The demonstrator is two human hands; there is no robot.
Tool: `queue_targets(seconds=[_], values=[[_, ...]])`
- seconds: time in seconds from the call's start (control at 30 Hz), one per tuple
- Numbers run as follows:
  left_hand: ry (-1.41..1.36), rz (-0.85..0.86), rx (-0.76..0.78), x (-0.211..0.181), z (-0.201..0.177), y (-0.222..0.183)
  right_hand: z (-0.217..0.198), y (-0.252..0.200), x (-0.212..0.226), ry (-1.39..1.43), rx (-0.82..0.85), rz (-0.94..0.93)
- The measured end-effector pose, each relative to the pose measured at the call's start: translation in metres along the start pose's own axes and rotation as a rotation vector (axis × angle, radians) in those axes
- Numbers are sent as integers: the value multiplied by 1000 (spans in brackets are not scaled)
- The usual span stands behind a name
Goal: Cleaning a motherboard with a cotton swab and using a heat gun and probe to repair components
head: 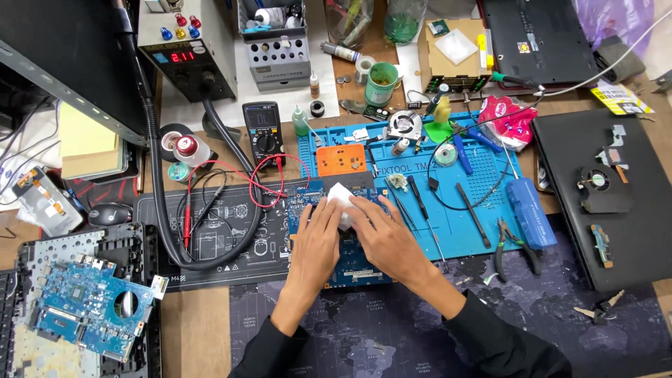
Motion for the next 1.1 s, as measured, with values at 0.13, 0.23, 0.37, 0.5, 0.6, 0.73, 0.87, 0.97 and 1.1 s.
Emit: queue_targets(seconds=[0.13,0.23,0.37,0.5,0.6,0.73,0.87,0.97,1.1], values=[[-54,-27,-14,7,2,7,10,-2,5,19,77,-37],[-309,-183,-67,6,-14,11,12,-3,12,-3,83,-55],[-486,-266,-110,4,-24,10,17,7,13,-7,167,-69],[-717,-360,41,-10,-36,20,35,6,3,33,298,-23],[-601,-223,67,-14,-26,21,33,4,2,46,290,-21],[-463,-125,72,-15,-13,23,33,4,5,14,298,-13],[-393,-96,50,-17,-11,26,33,6,3,-16,323,12],[-357,-106,19,-12,-7,25,36,8,4,5,329,-21],[-340,-111,32,-7,6,22,58,-2,3,48,350,-50]])
Point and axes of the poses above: each hand's wrist, its own y-axis towards the middle knuckle, its own z-axis out of the palm, x = y × z, the point moved 3 cm from there along y, towards the middle knuckle, and after that the axes turned 5 degrees about -z, right-handed, at the moved point
